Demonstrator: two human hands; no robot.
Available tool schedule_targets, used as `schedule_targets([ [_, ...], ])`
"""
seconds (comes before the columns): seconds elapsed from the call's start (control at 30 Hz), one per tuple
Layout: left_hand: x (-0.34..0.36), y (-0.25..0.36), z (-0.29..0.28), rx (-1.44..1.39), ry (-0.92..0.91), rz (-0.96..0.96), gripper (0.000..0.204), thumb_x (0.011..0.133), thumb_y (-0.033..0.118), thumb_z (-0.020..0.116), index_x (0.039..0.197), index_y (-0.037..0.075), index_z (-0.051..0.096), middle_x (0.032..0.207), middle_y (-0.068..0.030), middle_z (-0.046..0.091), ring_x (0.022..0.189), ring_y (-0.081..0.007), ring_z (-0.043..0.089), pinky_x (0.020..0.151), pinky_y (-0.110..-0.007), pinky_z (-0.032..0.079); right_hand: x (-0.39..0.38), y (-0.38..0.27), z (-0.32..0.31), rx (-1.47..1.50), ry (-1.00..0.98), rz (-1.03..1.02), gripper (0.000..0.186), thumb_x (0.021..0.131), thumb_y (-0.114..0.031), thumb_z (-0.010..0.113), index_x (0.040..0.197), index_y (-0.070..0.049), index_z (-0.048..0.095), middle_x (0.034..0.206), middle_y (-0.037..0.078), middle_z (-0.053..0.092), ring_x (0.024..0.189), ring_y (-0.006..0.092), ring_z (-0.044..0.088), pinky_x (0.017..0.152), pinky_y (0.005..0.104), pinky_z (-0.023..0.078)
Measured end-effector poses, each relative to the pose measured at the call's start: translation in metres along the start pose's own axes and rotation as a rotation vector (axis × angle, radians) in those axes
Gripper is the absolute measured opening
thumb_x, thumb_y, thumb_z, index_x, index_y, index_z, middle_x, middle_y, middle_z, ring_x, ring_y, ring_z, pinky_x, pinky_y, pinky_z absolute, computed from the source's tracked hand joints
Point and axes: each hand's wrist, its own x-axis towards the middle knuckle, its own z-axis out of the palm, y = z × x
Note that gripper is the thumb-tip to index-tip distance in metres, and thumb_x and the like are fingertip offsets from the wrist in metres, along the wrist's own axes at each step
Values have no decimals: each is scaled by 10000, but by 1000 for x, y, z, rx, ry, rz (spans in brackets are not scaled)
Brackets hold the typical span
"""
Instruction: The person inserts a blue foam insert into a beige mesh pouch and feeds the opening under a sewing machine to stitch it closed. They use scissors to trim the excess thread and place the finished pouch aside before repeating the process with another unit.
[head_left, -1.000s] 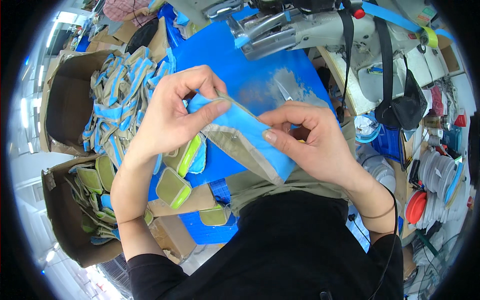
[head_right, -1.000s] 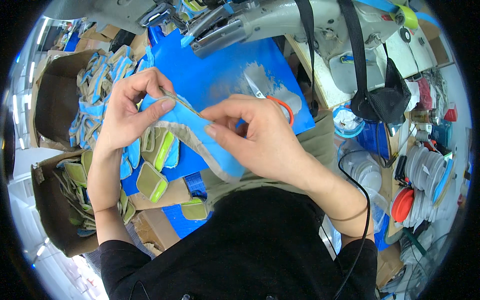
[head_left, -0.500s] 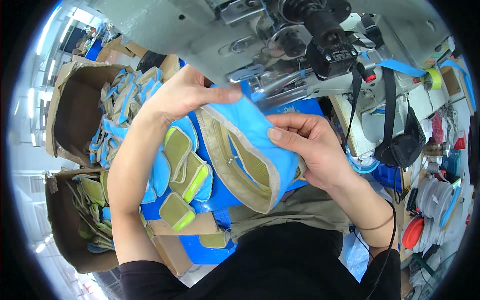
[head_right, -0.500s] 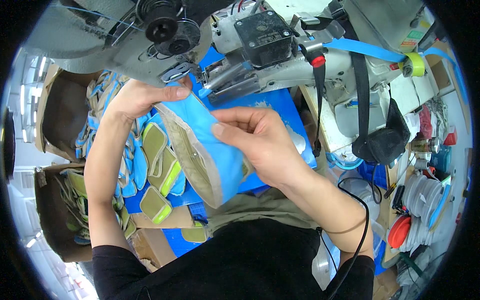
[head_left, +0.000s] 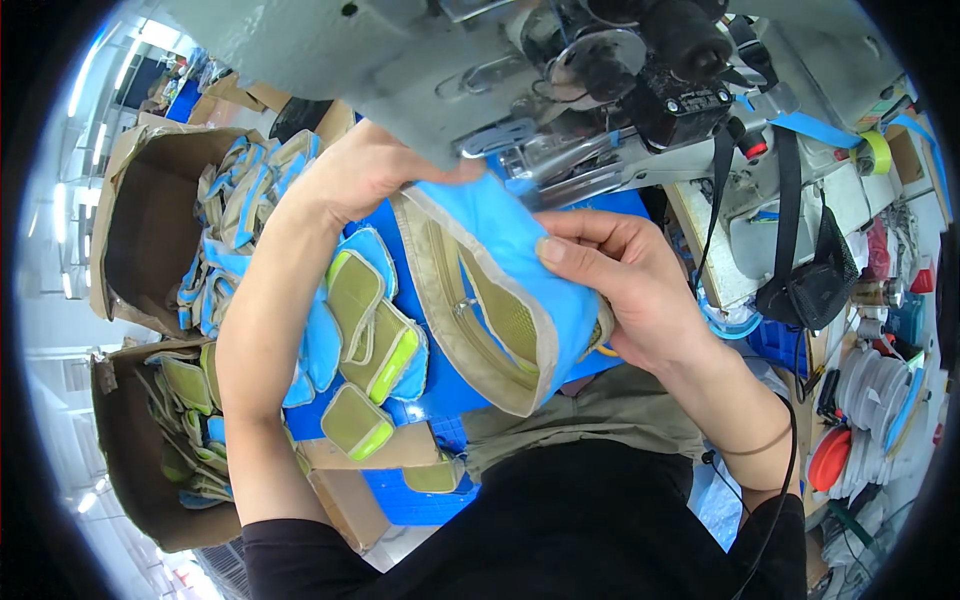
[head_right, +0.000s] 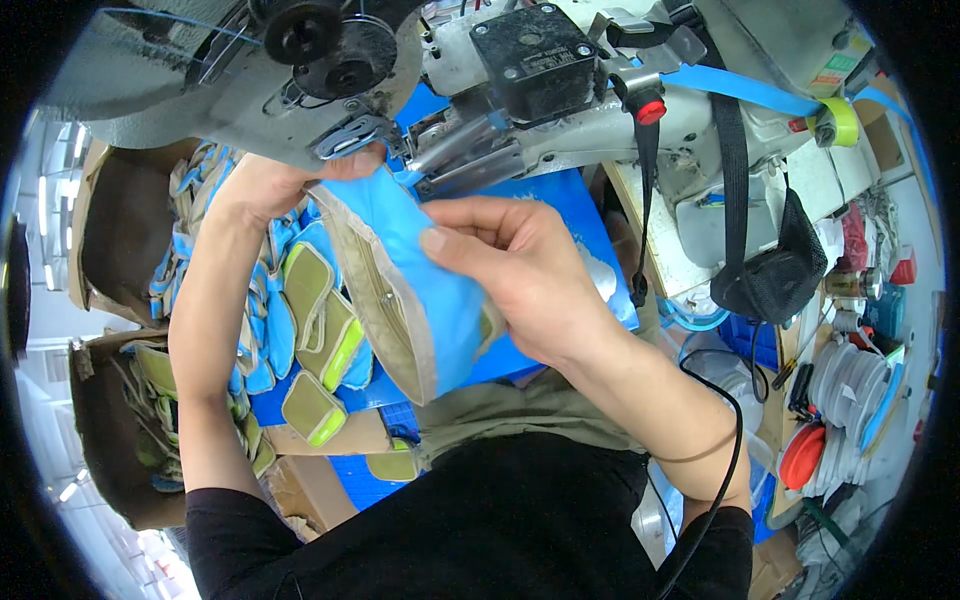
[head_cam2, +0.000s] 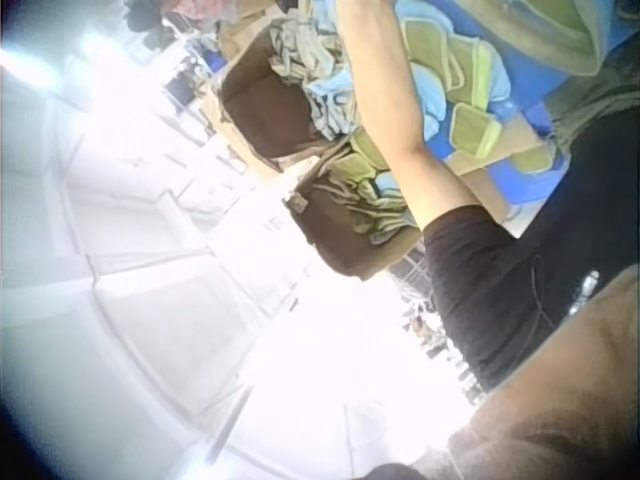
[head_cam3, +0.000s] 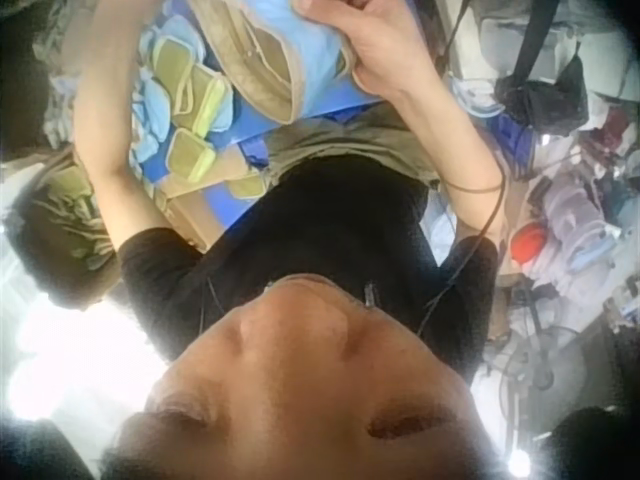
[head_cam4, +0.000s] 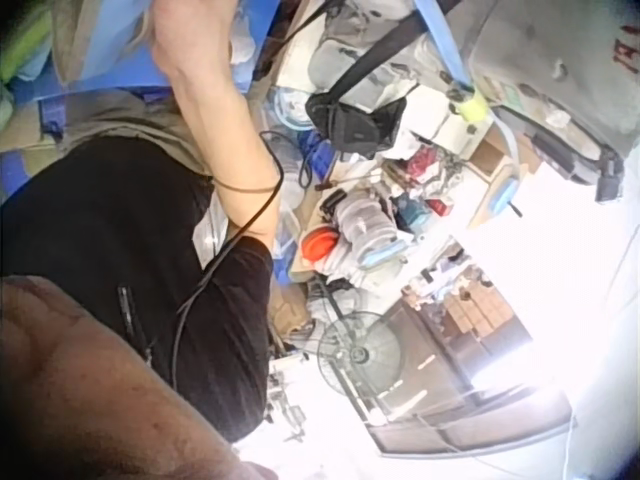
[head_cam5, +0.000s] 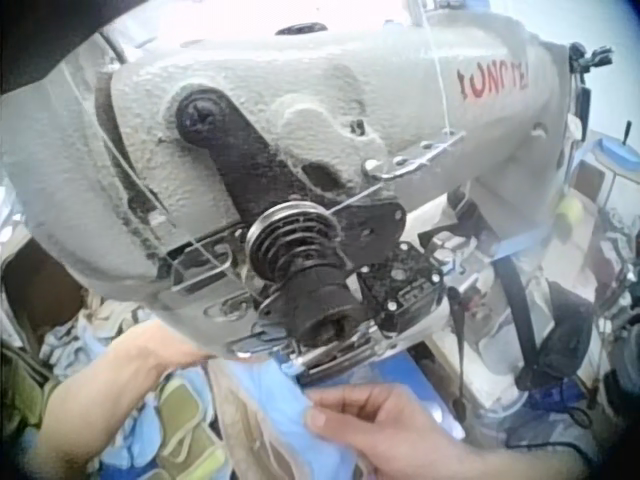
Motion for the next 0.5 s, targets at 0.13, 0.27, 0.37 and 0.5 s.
schedule_targets([
  [0.13,15,-19,-13,-26,53,50,417,848,78,817,1241,6,697,1189,-83,720,1076,-174,660,950,-342,531,7,5,1,67,40,-61,292,969,-85,733,1212,74,701,1080,117,757,924,115,700,833,261,562],
  [0.27,31,-34,-34,-84,108,61,386,884,111,773,1244,4,684,1189,-85,716,1074,-176,659,947,-347,533,15,13,2,125,78,-137,253,955,-82,753,1161,60,712,1041,101,757,898,100,693,818,245,551],
  [0.37,44,-35,-42,-105,121,85,370,915,139,734,1253,1,672,1193,-91,713,1080,-184,658,954,-350,531,15,17,5,153,114,-165,248,947,-82,763,1146,57,713,1023,95,757,887,94,689,808,238,545],
  [0.5,56,-34,-47,-116,133,116,358,956,176,683,1265,-3,654,1198,-98,708,1087,-194,658,963,-354,529,14,18,10,149,179,-170,250,939,-84,771,1136,58,711,1015,90,756,879,91,686,800,235,541],
])
